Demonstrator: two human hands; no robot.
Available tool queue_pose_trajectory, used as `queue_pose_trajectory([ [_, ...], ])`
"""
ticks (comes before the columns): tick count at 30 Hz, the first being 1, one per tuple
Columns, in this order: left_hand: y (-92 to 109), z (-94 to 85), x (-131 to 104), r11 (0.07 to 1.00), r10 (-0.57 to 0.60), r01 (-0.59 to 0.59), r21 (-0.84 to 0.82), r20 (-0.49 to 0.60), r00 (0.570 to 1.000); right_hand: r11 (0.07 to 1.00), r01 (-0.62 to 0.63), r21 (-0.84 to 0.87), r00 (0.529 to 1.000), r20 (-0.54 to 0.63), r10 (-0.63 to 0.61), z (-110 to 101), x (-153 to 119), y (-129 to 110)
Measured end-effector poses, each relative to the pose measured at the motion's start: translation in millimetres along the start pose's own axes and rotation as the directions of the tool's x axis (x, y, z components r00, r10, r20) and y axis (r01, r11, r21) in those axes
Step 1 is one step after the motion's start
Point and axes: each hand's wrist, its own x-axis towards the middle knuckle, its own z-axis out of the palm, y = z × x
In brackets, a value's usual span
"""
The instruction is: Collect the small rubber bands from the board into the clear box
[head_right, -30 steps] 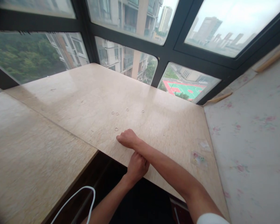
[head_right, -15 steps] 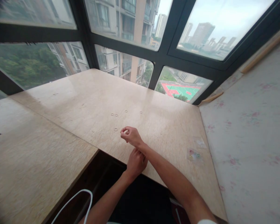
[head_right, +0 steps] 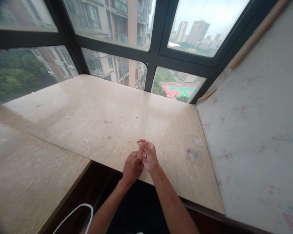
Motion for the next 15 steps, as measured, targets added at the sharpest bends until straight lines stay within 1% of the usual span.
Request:
queue_pose_trajectory([
  [4, 3, -4.0, 2, 0.999, -0.009, 0.009, -0.042, 0.002, 1.000, 0.996, 0.050, -0.070, 0.992, -0.113, -0.057, -20, -13, -11],
  [8, 3, -4.3, 4, 0.999, -0.010, 0.009, -0.043, -0.006, 1.000, 0.979, 0.110, -0.174, 0.956, -0.250, -0.152, -51, -31, -26],
  [11, 2, -3.3, 5, 0.999, -0.016, 0.015, -0.036, -0.006, 1.000, 0.954, 0.153, -0.258, 0.898, -0.366, -0.243, -82, -48, -36],
  [13, 1, -3.0, 6, 1.000, -0.021, 0.021, -0.022, 0.006, 1.000, 0.933, 0.180, -0.313, 0.842, -0.441, -0.310, -104, -60, -43],
  [15, 0, -3.1, 6, 1.000, -0.017, 0.017, -0.003, 0.018, 1.000, 0.903, 0.195, -0.382, 0.773, -0.507, -0.382, -125, -69, -51],
])
